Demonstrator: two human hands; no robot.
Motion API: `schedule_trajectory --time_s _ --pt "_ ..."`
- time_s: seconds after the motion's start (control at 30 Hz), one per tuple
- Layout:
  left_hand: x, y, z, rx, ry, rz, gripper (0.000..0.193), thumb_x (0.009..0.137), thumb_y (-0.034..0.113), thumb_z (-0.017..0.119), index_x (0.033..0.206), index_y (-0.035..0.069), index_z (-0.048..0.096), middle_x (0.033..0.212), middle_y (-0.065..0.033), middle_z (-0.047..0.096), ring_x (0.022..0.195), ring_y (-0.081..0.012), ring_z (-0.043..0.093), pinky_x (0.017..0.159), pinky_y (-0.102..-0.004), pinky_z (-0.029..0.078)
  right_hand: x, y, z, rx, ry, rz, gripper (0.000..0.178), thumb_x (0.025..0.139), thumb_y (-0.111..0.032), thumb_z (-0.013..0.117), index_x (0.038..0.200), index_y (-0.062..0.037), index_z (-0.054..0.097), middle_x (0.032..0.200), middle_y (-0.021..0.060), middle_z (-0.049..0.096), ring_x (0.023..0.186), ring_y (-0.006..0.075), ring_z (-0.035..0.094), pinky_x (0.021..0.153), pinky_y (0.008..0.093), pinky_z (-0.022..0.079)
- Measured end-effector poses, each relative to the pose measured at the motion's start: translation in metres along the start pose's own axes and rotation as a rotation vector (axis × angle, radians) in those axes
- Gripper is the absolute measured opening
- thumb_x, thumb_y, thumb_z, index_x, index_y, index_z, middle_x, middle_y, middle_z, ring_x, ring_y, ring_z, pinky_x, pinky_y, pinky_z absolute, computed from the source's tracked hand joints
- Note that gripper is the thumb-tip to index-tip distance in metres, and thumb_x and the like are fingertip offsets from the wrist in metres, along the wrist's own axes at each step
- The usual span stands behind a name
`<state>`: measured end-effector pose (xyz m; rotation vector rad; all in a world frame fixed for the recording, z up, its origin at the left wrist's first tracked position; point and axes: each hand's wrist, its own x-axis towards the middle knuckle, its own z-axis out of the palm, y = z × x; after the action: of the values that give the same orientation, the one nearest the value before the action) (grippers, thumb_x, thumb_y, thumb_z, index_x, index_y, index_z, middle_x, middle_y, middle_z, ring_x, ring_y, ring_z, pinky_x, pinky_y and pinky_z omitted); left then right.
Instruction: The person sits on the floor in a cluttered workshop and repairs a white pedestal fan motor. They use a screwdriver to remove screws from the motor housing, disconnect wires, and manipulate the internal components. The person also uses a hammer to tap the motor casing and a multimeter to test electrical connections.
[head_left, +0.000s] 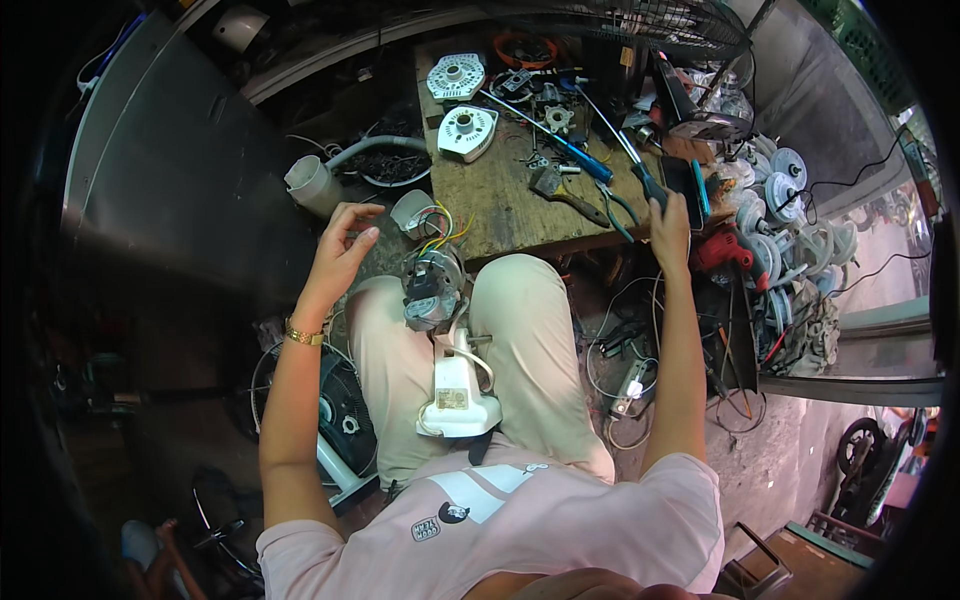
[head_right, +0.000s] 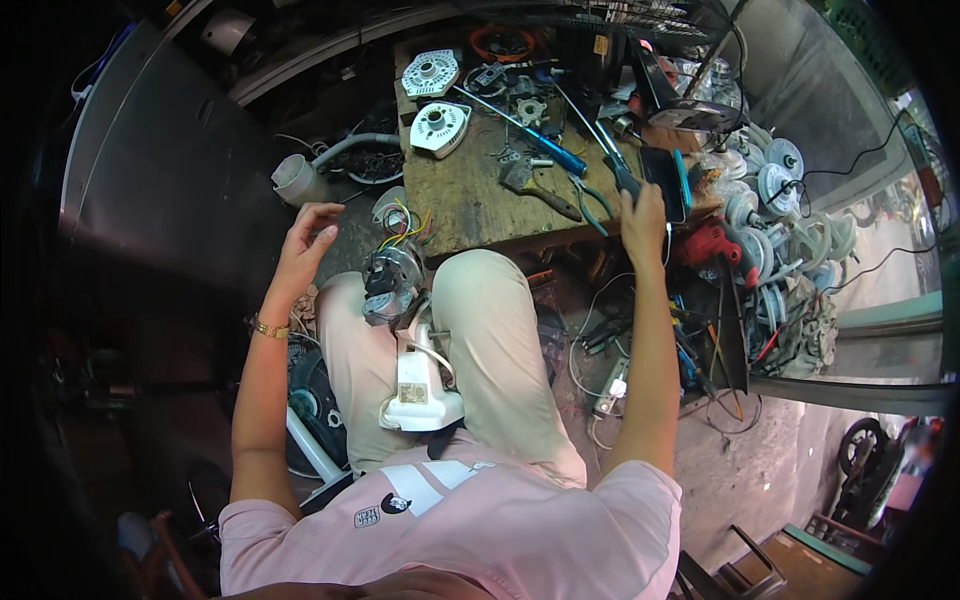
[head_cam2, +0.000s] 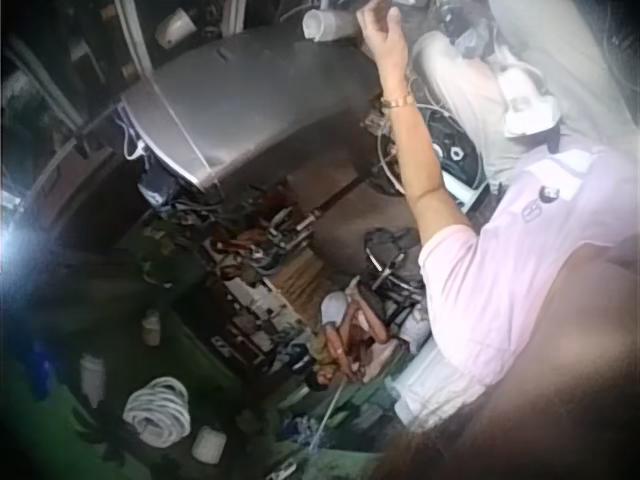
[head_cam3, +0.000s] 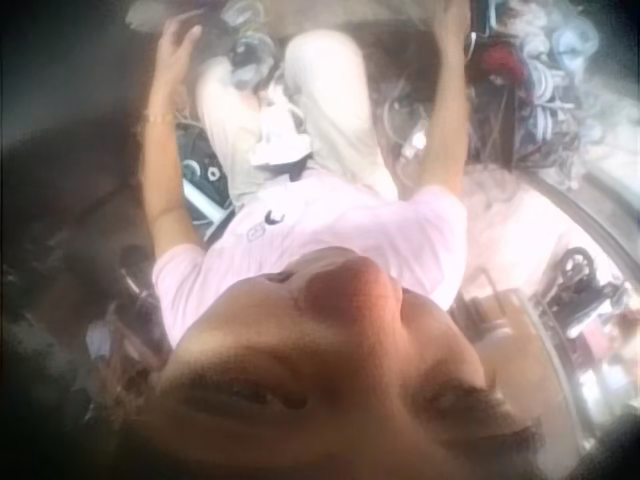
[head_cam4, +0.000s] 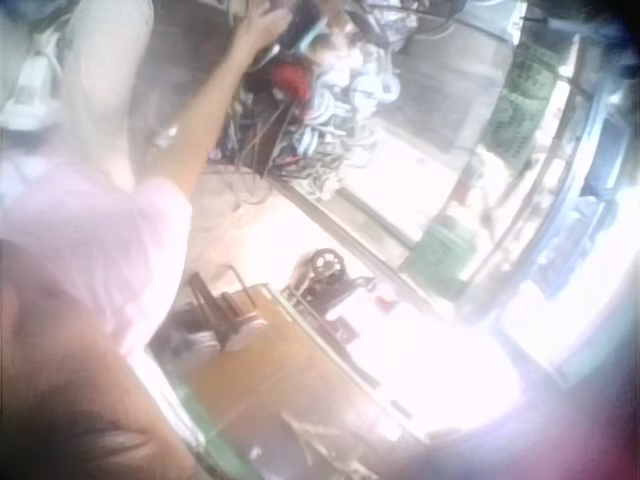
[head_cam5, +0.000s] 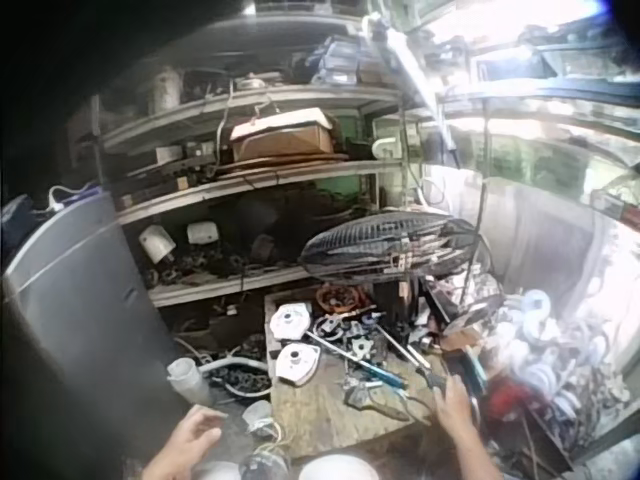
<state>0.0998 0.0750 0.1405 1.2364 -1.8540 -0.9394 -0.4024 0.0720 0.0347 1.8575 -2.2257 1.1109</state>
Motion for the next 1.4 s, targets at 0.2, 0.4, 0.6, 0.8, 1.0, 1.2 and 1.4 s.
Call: schedule_trajectory --time_s 0.2,0.4,0.6,0.8,1.0,1.2,1.4 --pt "0.011 0.007 0.006 0.066 0.009 0.111 0.027 0.089 0.013 0.063 0.115 0.005 0.061 0.105 -0.0028 0.053 0.096 -0.0137 0.052 0.081 -0.0251 0.044 -0.049 0.003 -0.067 0.135 0.012 -0.037 0.030 0.094 -0.019 0.056 0.115 0.0029 0.055 0.102 0.0191 0.056 0.098 0.0336 0.058 0.088 0.0379 0.044" --pt "0.054 0.086 0.037 0.593 0.081 0.645 0.056 0.081 0.020 0.072 0.132 0.009 0.051 0.143 -0.0118 0.045 0.137 -0.0376 0.035 0.109 -0.0469 0.032 -0.029 -0.110 -0.150 0.243 -0.015 -0.319 0.035 0.080 -0.017 0.068 0.111 -0.0024 0.063 0.093 0.0130 0.055 0.086 0.0280 0.058 0.078 0.0348 0.046" --pt "0.105 0.168 0.086 0.305 -0.258 0.733 0.055 0.092 0.024 0.064 0.141 0.009 0.044 0.137 -0.0117 0.053 0.129 -0.0296 0.048 0.105 -0.0376 0.039 0.018 -0.180 -0.152 0.379 0.092 -0.624 0.040 0.076 -0.016 0.074 0.113 -0.0072 0.065 0.096 0.0100 0.060 0.090 0.0246 0.061 0.078 0.0314 0.049" --pt "0.113 0.149 0.089 0.485 -0.300 0.724 0.039 0.088 0.010 0.064 0.127 0.012 0.061 0.105 -0.0085 0.069 0.090 -0.0234 0.067 0.078 -0.0319 0.053 0.023 -0.167 -0.106 0.634 -0.162 -0.512 0.040 0.078 -0.024 0.075 0.112 -0.0065 0.062 0.100 0.0145 0.063 0.090 0.0311 0.062 0.080 0.0377 0.048" --pt "0.109 0.141 0.095 0.366 -0.422 0.738 0.039 0.088 0.021 0.066 0.125 0.011 0.059 0.114 -0.0094 0.062 0.103 -0.0288 0.059 0.090 -0.0376 0.045 -0.027 -0.149 -0.123 0.695 -0.537 -0.017 0.055 0.082 -0.021 0.070 0.131 -0.0059 0.051 0.116 0.0130 0.063 0.107 0.0229 0.061 0.093 0.0359 0.045" --pt "0.095 0.026 0.019 0.056 -0.032 0.281 0.036 0.096 0.020 0.056 0.130 0.006 0.053 0.124 -0.0050 0.057 0.118 -0.0139 0.050 0.100 -0.0276 0.040 -0.115 -0.131 -0.181 0.720 -0.610 0.330 0.045 0.078 -0.033 0.070 0.107 -0.0014 0.056 0.081 0.0021 0.054 0.062 0.0064 0.049 0.053 0.0225 0.041" --pt "0.056 -0.043 0.034 -0.363 -0.873 -0.162 0.103 0.068 0.035 0.083 0.152 0.011 0.027 0.151 -0.0110 0.036 0.141 -0.0216 0.028 0.116 -0.0352 0.021 -0.153 -0.171 -0.210 0.511 -0.562 0.161 0.040 0.080 -0.009 0.064 0.117 0.0042 0.058 0.090 0.0089 0.061 0.080 0.0168 0.057 0.076 0.0290 0.046"
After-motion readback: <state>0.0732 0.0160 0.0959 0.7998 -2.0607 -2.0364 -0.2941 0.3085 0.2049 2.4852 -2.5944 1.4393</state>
